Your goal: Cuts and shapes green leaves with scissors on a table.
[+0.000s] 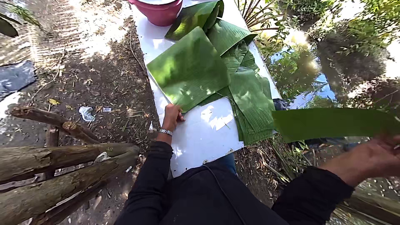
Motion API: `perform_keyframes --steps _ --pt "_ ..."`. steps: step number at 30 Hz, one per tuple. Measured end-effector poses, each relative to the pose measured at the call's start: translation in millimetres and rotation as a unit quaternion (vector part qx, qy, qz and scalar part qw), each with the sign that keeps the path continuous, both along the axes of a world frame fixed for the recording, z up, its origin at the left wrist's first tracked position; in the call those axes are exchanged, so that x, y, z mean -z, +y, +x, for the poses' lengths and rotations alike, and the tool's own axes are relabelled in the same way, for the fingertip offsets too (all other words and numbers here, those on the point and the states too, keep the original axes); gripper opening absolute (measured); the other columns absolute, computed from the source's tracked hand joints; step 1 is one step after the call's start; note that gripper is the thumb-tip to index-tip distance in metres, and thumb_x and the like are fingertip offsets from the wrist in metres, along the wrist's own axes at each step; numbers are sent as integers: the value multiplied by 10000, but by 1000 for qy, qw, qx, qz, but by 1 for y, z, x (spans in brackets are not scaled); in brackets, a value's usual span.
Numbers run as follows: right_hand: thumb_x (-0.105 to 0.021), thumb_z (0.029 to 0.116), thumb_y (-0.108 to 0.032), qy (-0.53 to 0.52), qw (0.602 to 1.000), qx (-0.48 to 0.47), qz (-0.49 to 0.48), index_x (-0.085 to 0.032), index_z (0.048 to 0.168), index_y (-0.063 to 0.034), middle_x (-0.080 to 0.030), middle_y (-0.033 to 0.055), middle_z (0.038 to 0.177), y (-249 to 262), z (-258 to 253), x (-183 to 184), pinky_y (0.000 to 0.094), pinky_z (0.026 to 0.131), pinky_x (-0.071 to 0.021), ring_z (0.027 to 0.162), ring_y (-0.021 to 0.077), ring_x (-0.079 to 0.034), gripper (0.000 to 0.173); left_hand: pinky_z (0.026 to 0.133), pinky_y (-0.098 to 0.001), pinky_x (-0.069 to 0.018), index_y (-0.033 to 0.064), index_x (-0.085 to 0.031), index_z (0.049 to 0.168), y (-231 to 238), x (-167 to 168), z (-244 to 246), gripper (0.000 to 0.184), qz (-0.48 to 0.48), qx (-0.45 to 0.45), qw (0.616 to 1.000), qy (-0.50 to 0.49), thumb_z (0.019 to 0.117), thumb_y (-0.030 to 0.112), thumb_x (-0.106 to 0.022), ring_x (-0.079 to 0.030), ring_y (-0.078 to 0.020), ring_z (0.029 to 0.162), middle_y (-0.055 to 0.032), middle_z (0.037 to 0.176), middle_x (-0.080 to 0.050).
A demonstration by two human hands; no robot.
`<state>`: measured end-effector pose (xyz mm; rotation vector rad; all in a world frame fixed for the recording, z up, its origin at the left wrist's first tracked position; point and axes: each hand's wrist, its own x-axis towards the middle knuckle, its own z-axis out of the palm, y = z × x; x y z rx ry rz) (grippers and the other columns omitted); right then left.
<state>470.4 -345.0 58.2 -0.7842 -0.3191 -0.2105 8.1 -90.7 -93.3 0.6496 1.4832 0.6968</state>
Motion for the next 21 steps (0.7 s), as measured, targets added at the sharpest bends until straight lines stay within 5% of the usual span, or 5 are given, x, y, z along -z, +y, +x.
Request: perform_keyframes --steps 5,10,14,18,21 --pt "-444 1044 -48 -71 956 -276 -70 -517 1216 -164 -679 9 978 69 -83 -10 410 867 -599 890 174 -688 220 491 -310 -570 -33 -520 1058 -18 -13 57 113 0 142 988 -55 1010 67 -544 -583 -140 450 -49 598 -571" --pt "-721 943 -185 -57 860 -507 0 -644 1275 -223 -716 -7 1141 112 -166 -17 397 933 -601 1049 152 -700 343 615 -368 -623 -51 -602 1093 -27 -2 78 579 -30 249 961 -116 1089 498 -421 -712 -216 613 -138 784 -719" --pt "-748 922 -231 -31 801 -597 31 -656 1294 -255 -719 -27 1171 123 -198 0 359 926 -598 1052 120 -699 385 749 -307 -604 -6 -642 1171 -50 15 35 440 29 374 900 -222 1117 277 -309 -735 -144 812 -60 931 -756" --pt "-748 922 -161 41 796 -580 -167 -666 1228 -262 -713 -11 1082 126 -224 53 400 821 -628 927 151 -708 333 864 -451 -609 46 -568 1253 -77 30 1 567 -1 157 902 -402 1104 361 -122 -728 -299 1013 -162 1148 -732" --pt "-689 900 35 53 741 -554 -376 -602 1280 -58 -723 114 964 126 -248 104 420 717 -648 745 222 -721 401 1008 -533 -549 -21 -471 1398 -107 45 -3 521 77 114 903 -406 935 103 -674 -622 -388 1238 -233 1362 -613"
